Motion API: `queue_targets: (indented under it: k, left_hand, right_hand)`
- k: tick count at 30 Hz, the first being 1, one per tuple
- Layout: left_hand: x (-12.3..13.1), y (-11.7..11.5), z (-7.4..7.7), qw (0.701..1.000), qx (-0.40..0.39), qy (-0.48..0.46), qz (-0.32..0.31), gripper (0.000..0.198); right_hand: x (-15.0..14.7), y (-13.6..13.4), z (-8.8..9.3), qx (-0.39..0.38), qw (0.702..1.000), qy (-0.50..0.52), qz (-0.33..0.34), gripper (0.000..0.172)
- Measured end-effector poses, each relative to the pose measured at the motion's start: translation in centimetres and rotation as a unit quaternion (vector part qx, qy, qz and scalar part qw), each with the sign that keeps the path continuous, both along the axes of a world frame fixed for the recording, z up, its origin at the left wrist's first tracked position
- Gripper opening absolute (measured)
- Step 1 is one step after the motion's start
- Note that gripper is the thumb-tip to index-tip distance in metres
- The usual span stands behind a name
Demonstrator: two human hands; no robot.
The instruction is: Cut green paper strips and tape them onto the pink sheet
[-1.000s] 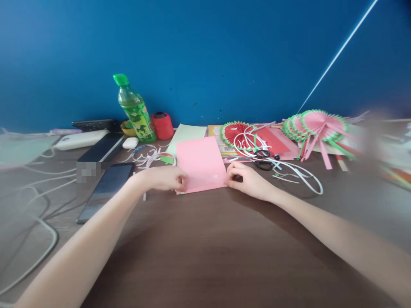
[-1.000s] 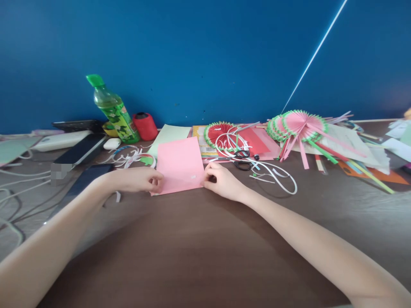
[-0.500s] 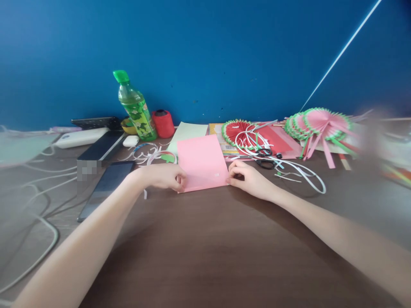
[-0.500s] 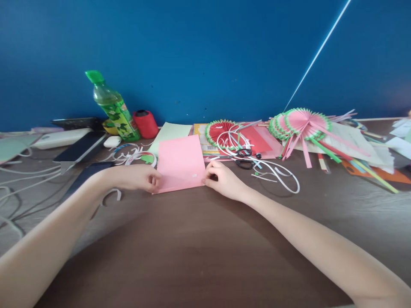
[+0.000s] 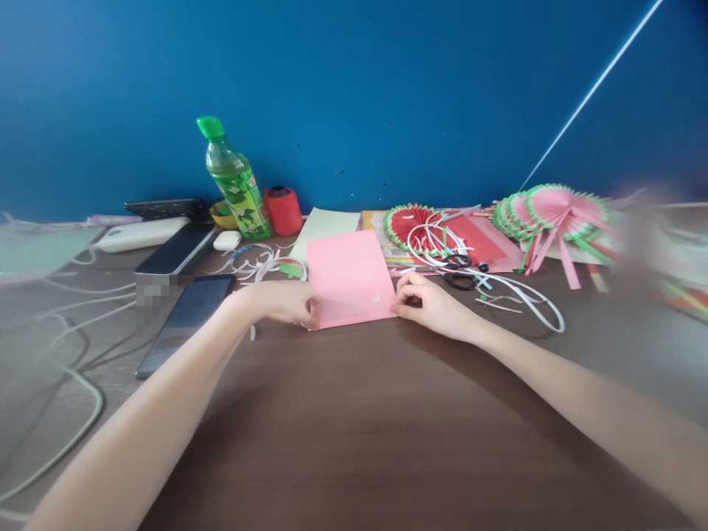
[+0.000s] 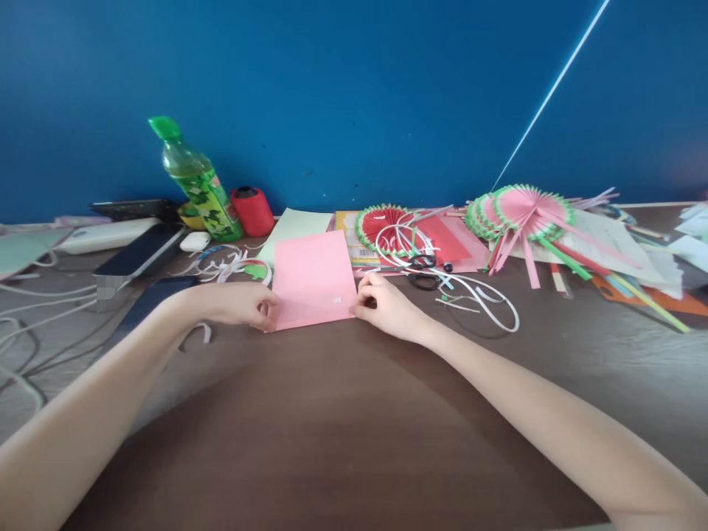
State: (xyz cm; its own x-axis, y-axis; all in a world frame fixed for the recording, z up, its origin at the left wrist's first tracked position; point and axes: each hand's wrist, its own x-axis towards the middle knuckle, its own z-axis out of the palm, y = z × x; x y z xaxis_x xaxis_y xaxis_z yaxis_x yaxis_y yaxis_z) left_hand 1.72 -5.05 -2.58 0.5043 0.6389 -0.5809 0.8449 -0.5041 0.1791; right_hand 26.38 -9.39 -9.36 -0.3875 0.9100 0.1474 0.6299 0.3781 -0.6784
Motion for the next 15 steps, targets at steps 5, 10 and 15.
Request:
queue_targets:
  k: [5, 10, 15]
  left_hand:
    - [-0.11, 0.2, -0.17, 1.0, -0.001, -0.002, 0.005, 0.02]
    - [-0.14, 0.29, -0.24, 1.0, -0.007, -0.002, 0.01, 0.019]
    - [-0.19, 0.34, -0.36, 1.0, -0.01, -0.009, 0.014, 0.017]
  right_hand:
    - [0.0, 0.05, -0.06, -0.001, 1.0, -0.002, -0.003, 0.016]
    - [0.0, 0.13, -0.12, -0.004, 1.0, -0.005, 0.002, 0.016]
    - [0.32, 0.3, -0.06, -0.016, 1.0, 0.002, 0.019, 0.017]
